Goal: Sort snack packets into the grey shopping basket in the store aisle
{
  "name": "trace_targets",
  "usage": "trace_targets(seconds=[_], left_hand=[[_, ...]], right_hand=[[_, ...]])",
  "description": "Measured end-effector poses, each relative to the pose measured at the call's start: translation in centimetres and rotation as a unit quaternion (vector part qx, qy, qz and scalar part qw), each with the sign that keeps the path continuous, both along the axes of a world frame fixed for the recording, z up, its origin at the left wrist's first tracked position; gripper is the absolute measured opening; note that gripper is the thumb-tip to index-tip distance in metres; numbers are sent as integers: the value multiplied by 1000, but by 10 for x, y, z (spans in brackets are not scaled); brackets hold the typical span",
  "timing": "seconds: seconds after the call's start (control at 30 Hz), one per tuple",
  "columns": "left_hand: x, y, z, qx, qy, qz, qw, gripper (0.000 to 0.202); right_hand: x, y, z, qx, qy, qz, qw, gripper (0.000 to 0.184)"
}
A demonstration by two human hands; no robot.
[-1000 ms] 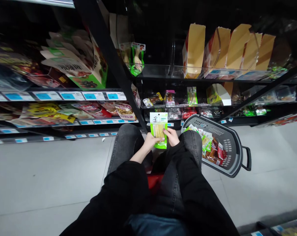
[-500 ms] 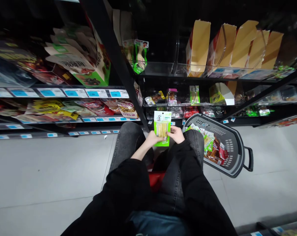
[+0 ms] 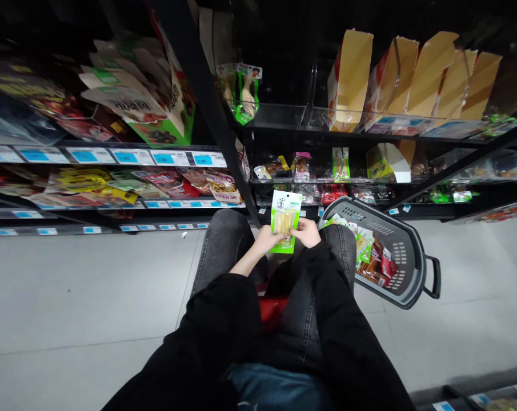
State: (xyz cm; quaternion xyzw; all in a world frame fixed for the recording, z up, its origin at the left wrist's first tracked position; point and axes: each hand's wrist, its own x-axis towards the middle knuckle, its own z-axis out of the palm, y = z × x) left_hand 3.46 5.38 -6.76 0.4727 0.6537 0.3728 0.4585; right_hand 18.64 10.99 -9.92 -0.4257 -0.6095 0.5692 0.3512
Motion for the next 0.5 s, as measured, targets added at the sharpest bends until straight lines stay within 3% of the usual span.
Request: trace_targets(seconds=[0.5], left_hand=[[-1,0,0,18,31,64,997,19]], right_hand=[[-3,-3,16,-47,73,7,996,19]])
